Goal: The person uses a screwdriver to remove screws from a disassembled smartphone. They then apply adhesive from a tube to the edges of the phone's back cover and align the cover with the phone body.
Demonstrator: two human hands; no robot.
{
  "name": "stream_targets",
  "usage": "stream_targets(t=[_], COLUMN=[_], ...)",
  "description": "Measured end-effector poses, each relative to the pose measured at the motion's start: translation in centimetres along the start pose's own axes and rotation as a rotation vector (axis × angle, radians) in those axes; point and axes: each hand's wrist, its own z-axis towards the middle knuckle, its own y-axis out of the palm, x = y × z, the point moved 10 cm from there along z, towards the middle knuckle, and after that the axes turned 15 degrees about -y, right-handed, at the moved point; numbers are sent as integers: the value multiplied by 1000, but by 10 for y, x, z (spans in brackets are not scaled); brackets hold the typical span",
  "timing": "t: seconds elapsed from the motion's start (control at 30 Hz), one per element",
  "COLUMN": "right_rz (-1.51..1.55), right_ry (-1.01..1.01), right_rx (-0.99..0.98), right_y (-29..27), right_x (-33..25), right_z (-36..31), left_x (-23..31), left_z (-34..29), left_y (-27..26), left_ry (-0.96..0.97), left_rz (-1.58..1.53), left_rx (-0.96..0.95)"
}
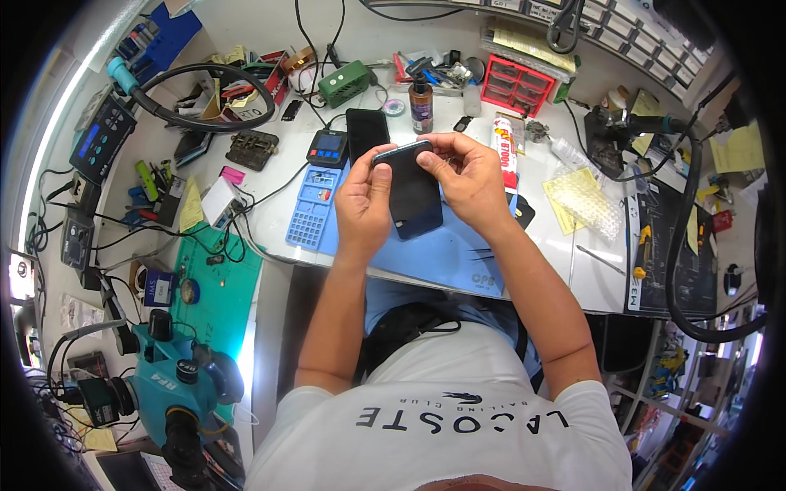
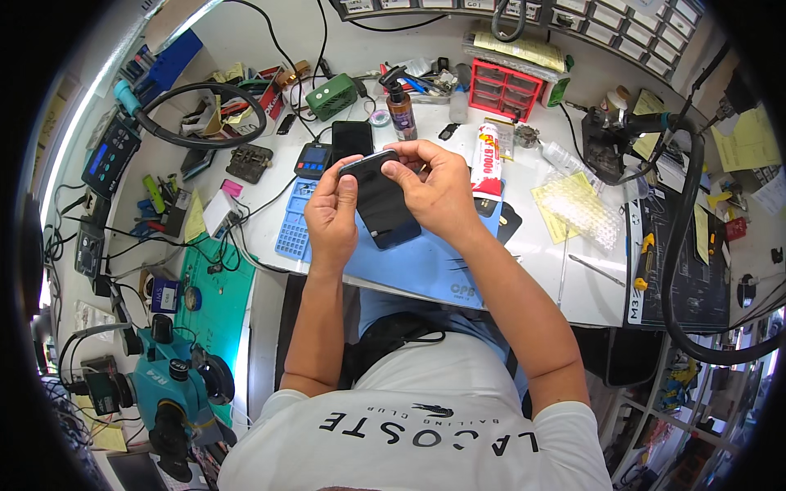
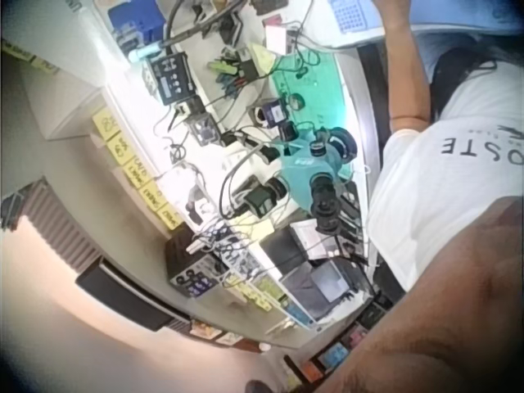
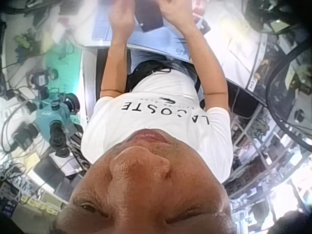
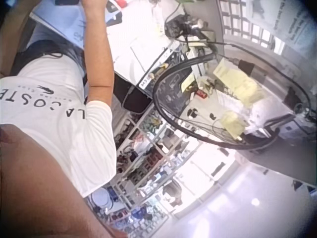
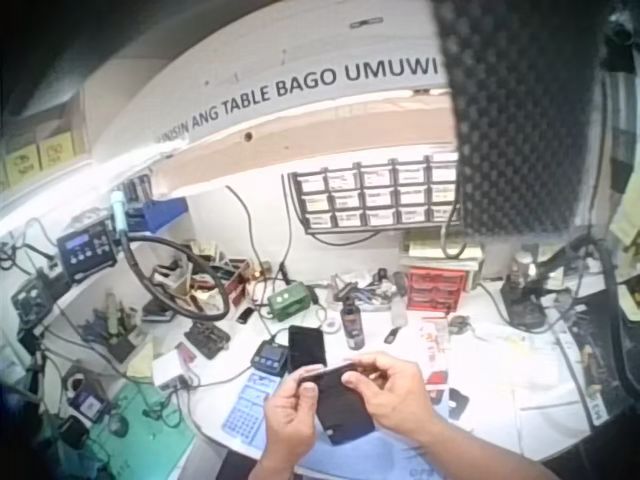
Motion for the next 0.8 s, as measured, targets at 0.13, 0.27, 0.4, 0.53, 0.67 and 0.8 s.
stream_targets(t=[0.13,0.27,0.4,0.53,0.67,0.8], right_rz=[9,-85,-74,-130,-139,-140], right_ry=[-15,-72,-92,-168,-227,-279], right_rx=[9,-14,-14,-19,-25,-39], right_y=[0,-1,-2,-3,-4,-3], right_x=[-2,-18,-26,-42,-50,-61], right_z=[-1,-2,-9,-16,-20,-21], left_x=[4,7,1,-3,4,8], left_z=[-2,-5,-10,-16,-22,-25], left_y=[3,2,0,0,2,4], left_ry=[24,70,-5,41,100,129], left_rz=[4,58,-3,-65,7,50], left_rx=[19,35,-13,-2,42,35])
